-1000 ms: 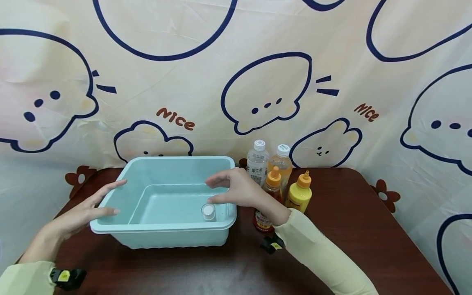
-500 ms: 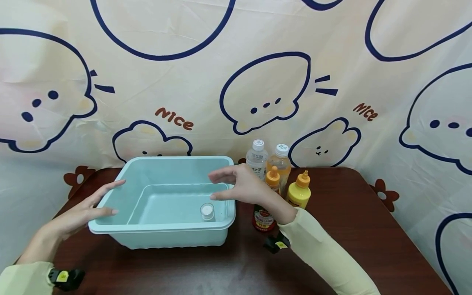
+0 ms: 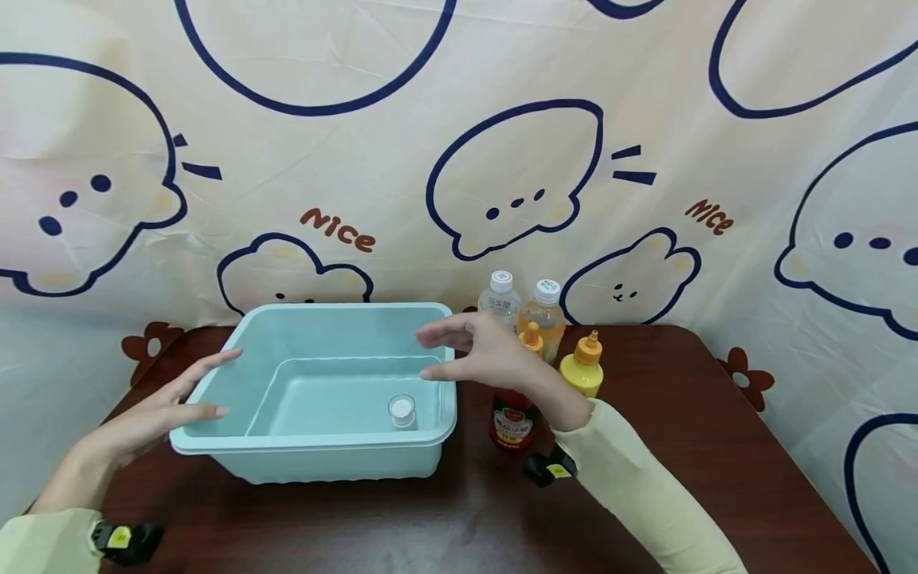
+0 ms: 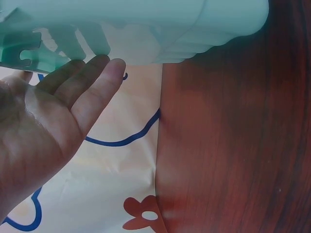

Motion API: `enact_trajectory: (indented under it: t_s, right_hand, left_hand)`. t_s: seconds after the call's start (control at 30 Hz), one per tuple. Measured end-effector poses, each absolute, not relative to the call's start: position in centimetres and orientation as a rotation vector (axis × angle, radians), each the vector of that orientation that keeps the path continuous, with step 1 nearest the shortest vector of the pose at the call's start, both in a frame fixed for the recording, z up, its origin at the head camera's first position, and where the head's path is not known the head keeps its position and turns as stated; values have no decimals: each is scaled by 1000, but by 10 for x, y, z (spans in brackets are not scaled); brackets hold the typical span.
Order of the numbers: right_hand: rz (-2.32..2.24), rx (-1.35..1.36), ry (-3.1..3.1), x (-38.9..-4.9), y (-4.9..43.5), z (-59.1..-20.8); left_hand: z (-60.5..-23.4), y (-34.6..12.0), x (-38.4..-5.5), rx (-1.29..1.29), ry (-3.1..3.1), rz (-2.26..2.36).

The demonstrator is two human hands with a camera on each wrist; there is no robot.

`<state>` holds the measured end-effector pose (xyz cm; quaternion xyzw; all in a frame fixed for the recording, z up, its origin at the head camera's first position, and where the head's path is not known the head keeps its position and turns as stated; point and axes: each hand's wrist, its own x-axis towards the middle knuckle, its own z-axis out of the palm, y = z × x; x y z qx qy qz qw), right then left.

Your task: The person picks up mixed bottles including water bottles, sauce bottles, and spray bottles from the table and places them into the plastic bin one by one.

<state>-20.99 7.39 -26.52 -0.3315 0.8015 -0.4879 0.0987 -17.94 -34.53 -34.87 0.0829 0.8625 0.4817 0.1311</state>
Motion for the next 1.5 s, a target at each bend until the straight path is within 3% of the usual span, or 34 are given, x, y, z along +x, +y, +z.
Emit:
enact_trajectory:
  t_s: [1.5]
  right_hand:
    - [-1612,-838,2463,-221,131,-229]
  left_hand:
    - [-348,-346,-179,262,2501,1407]
